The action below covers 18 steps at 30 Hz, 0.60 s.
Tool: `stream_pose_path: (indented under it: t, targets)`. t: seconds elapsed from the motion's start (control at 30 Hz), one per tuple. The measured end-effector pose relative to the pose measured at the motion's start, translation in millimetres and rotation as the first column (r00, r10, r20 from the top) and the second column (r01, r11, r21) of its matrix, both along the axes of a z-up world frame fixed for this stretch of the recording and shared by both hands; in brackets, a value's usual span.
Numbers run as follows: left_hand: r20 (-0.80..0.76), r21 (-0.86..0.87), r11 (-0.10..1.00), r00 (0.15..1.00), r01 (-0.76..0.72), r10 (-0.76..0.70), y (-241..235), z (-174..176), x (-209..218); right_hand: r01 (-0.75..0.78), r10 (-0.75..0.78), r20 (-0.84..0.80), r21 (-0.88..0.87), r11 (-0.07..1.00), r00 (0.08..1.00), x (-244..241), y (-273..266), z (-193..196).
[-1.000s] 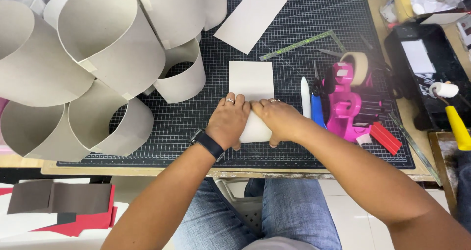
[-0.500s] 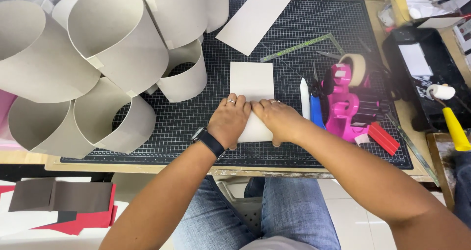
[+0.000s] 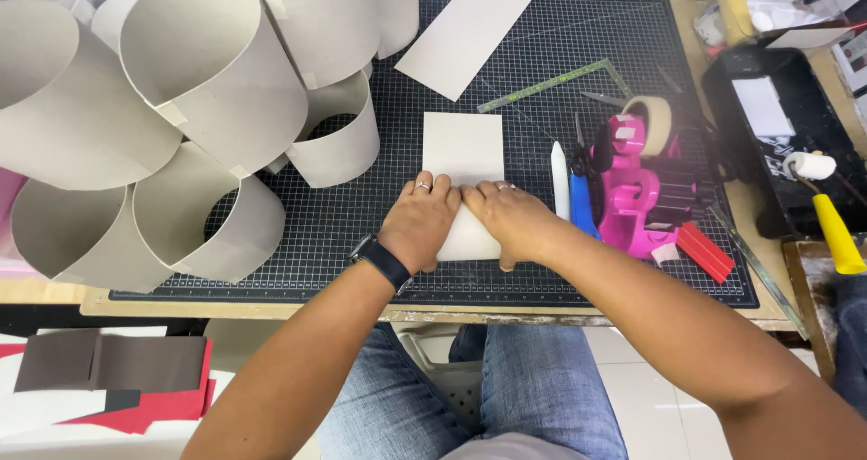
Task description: Assembling and joining cardboard cylinders using adhesive tape on a workshop table.
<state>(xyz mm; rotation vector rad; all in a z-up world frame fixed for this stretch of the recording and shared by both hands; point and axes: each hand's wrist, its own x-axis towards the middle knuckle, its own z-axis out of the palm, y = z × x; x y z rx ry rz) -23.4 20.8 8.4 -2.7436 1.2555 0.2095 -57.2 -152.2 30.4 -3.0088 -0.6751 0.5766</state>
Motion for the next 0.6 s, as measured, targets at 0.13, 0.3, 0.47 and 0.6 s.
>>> stream_pose_path:
  t: [0.13,0.3,0.47,0.6]
  targets:
    - [0.011,-0.015,1.0,1.0,0.015,-0.015,1.8,4.5,-0.5,-0.004,0.004,0.005,0.016,1.0,1.0,1.4,-3.7,-7.4]
    - [0.009,-0.014,1.0,1.0,0.007,-0.007,1.6,0.3,-0.8,0.027,-0.028,0.025,0.041,0.999,0.999,-0.9,-0.9,-5.3]
    - [0.133,-0.038,0.999,0.991,0.026,-0.021,3.8,-10.7,-16.4,0.067,-0.072,0.112,0.047,0.997,0.991,-18.1,4.6,-12.3]
    - [0.168,-0.065,0.998,0.986,0.021,-0.009,5.1,-13.3,-15.5,0.072,-0.079,0.137,0.05,0.996,0.988,-16.7,3.7,-19.9]
